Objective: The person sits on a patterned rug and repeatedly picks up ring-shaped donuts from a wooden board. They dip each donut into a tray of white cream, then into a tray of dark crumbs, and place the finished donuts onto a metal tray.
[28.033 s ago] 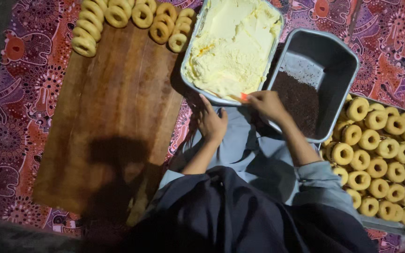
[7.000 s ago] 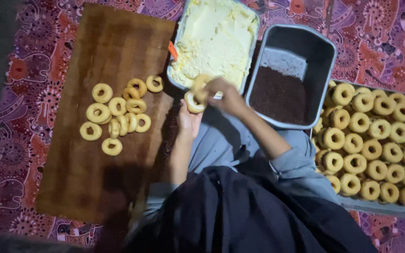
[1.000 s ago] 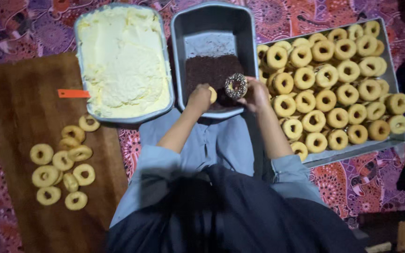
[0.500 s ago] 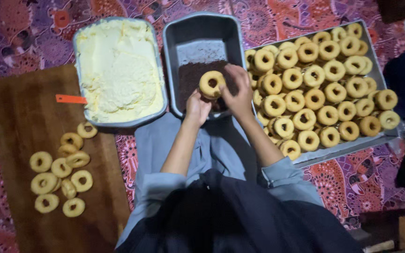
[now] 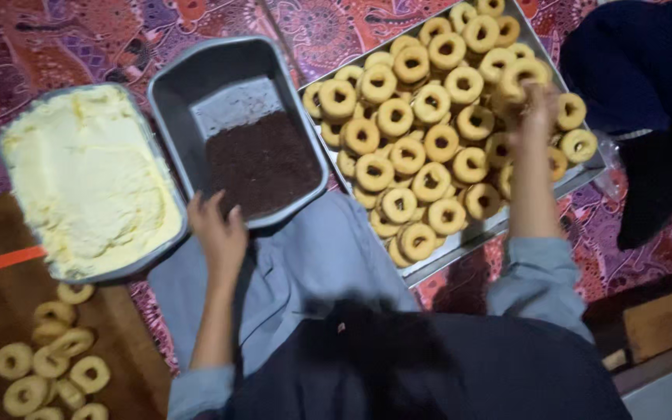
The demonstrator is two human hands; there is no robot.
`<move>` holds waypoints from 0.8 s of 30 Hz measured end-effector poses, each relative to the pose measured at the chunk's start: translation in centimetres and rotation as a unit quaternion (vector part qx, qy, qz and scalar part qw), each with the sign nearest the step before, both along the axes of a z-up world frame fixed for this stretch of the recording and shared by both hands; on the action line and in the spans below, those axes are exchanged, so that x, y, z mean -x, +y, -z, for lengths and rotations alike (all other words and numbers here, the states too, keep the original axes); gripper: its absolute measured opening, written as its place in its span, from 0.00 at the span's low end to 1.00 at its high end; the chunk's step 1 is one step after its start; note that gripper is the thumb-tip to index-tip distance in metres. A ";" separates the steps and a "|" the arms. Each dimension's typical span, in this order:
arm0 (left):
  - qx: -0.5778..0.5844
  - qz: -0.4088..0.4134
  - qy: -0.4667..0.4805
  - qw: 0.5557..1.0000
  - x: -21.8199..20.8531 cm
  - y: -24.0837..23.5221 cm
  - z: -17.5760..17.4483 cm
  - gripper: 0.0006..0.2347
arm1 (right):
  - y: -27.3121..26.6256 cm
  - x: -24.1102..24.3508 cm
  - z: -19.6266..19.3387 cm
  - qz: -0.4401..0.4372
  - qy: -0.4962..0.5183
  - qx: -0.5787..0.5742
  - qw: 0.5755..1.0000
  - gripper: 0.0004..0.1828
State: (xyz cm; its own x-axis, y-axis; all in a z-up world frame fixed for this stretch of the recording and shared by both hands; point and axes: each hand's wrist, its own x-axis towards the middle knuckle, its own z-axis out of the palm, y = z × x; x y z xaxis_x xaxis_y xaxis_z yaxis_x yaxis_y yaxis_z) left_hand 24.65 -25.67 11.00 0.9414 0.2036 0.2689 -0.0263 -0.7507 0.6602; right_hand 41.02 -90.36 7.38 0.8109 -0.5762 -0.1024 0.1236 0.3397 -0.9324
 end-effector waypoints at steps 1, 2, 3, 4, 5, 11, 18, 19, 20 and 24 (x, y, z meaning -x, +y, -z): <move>-0.016 -0.020 -0.002 1.000 1.5 0.6 0.3 0.16 | -3.5 -1.7 -0.5 0.049 0.013 0.081 0.995 0.12; -0.004 -0.031 0.010 0.999 2.8 1.1 0.6 0.15 | -6.5 -2.6 -1.1 0.041 0.022 0.174 0.984 0.13; 0.007 -0.045 0.025 0.999 4.3 1.5 1.0 0.14 | -8.9 -3.3 -1.4 0.028 0.033 0.264 0.964 0.14; 0.020 -0.068 0.043 0.997 5.6 1.8 1.5 0.13 | -11.0 -3.8 -1.6 0.003 0.081 0.290 0.954 0.14; 0.031 -0.094 0.062 0.993 7.0 2.1 1.7 0.12 | -12.5 -4.6 -1.7 -0.026 0.127 0.315 0.940 0.14; -0.063 -0.177 0.059 0.980 13.3 5.2 0.8 0.10 | -15.0 -9.3 -1.3 -0.213 0.325 0.577 0.718 0.22; -0.051 -0.284 0.098 0.952 23.6 10.5 1.3 0.08 | -11.3 -11.1 -1.3 -0.301 0.410 0.507 0.696 0.29; -0.043 -0.303 0.071 0.949 24.8 11.2 2.5 0.07 | -10.6 -11.1 -2.0 -0.308 0.395 0.538 0.677 0.28; -0.053 -0.321 0.068 0.943 26.3 12.0 3.7 0.07 | -9.7 -10.6 -2.4 -0.314 0.380 0.569 0.658 0.27; -0.019 -0.391 0.035 0.920 31.1 13.9 8.3 0.07 | -6.2 -8.7 -4.8 -0.147 0.318 0.731 0.585 0.37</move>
State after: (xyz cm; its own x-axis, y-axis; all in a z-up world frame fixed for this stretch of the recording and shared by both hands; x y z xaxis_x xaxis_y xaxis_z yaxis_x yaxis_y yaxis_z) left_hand -6.45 -11.81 2.65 0.5265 0.8173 0.2341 0.5725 -0.5444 0.6131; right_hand 49.75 -96.61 12.17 0.9628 -0.2700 -0.0085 -0.2698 -0.9597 -0.0784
